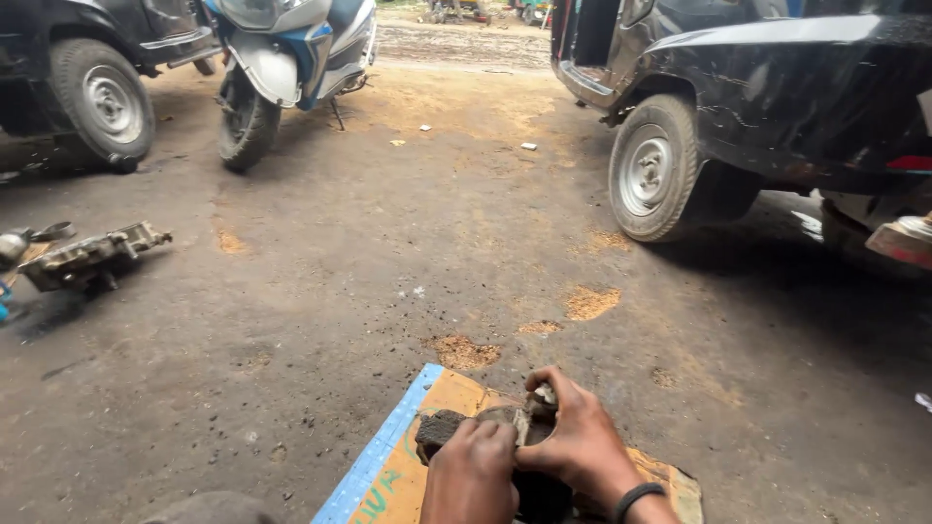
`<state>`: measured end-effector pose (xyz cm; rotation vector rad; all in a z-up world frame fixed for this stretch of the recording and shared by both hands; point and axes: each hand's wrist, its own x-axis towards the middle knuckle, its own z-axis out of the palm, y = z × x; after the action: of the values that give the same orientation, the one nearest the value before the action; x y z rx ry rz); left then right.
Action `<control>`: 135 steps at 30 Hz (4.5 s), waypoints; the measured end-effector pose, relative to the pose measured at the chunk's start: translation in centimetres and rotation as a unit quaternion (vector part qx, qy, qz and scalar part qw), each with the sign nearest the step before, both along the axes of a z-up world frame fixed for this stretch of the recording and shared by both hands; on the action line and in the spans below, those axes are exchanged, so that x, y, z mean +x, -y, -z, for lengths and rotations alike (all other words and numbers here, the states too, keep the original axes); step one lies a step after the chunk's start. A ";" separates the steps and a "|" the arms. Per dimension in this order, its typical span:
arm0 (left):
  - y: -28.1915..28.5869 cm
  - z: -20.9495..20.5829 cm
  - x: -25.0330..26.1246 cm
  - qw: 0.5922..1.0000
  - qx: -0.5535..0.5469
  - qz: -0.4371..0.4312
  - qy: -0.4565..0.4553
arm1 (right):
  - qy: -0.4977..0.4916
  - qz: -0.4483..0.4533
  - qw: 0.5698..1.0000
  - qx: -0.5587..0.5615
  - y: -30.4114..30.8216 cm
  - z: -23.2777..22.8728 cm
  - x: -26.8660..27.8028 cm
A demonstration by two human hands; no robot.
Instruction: Inspecting and handling a removed engine or alternator part in an auto repair setting.
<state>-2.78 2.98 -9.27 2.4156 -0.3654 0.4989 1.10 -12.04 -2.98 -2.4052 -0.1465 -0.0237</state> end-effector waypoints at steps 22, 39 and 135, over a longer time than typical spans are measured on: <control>-2.4 0.5 1.7 0.997 -0.016 -0.056 0.055 | -0.003 -0.017 0.999 -0.048 -3.6 0.8 1.1; -7.3 -3.0 0.0 0.923 -0.170 -0.198 -0.282 | -0.021 -0.112 0.993 -0.021 -6.3 4.2 1.8; -12.9 0.2 3.9 0.892 -0.229 -0.181 -0.345 | -0.278 -0.291 0.909 -0.110 -7.6 0.8 7.9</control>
<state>1.17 15.89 -9.50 2.0171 0.4701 -0.1397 8.98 -4.47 -3.74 -2.3869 -0.6139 0.9890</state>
